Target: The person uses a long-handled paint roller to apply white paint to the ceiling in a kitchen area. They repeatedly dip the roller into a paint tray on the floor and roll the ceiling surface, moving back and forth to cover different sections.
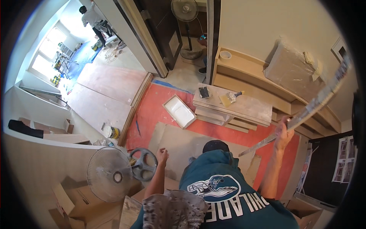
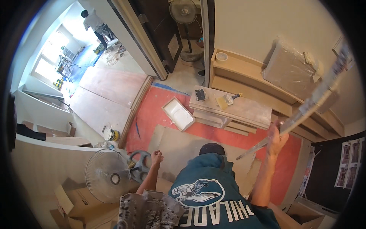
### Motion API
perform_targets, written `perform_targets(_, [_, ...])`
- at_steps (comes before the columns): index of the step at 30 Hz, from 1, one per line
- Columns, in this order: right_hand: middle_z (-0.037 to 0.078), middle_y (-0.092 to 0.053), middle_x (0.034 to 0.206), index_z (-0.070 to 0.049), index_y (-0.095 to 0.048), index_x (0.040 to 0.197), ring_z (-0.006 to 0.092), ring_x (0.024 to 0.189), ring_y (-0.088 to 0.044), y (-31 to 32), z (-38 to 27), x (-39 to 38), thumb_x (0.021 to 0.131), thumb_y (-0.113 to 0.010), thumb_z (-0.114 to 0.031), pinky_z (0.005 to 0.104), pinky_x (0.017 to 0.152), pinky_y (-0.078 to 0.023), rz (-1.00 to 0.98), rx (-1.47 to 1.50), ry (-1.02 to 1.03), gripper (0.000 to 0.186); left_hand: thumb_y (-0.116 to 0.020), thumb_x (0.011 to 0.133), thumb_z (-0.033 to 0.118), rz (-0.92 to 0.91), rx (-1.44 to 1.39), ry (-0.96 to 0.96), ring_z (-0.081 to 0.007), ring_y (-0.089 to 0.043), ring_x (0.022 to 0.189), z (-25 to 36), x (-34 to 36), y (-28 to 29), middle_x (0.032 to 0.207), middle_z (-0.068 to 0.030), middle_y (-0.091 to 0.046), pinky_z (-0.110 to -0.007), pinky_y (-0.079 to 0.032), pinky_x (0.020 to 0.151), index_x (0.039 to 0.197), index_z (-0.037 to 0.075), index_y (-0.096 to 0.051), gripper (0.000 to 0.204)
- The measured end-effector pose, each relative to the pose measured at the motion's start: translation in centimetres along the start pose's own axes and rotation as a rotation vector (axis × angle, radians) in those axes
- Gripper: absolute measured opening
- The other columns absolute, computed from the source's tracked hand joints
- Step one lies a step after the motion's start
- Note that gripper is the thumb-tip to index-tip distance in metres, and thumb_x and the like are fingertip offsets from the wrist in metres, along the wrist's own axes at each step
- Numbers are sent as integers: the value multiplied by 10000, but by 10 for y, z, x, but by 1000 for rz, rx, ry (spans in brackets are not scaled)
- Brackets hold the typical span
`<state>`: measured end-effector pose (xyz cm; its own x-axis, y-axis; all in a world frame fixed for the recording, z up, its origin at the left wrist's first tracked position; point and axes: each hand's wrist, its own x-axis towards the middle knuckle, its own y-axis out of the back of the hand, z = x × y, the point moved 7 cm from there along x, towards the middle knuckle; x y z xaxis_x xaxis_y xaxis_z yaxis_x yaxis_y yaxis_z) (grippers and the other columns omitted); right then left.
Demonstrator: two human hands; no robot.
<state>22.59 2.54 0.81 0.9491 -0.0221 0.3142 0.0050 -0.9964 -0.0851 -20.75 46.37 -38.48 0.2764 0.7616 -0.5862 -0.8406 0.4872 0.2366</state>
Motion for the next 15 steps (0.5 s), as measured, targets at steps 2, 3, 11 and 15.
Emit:
perform_targets(2, [-47,-398,640,-21,-536,948,40,506,-352,2,2,-1,945,-528,-102,224,450,-272,31,36,-15,82,-613,901,114,-45,36,-9,-161,-629,704,13,23,-6,930,-112,-610,-286,-505,542,1178,-2,-583,302])
perform_targets(3, [-50,-385,634,-34,-527,913,39,500,-340,4,4,1,947,-523,-103,227,445,-265,45,57,-24,77,-617,903,118,-69,45,-11,-160,-635,712,13,33,-15,928,-110,-615,-287,-506,550,1169,1,-595,291])
perform_targets(11, [-55,-356,623,-120,-445,777,54,512,-337,8,17,-10,985,-515,-180,238,461,-260,147,45,116,228,-644,877,173,-226,698,-412,-343,-654,848,38,101,-77,1027,-208,-666,-459,-517,750,1104,3,-634,284])
perform_targets(15, [-52,-371,681,-126,-436,709,85,611,-379,42,52,-38,991,-537,-268,286,523,-335,507,-72,111,332,-660,859,209,-355,881,-1000,-407,-601,960,79,129,-93,1035,-219,-633,-515,-481,827,977,44,-619,206])
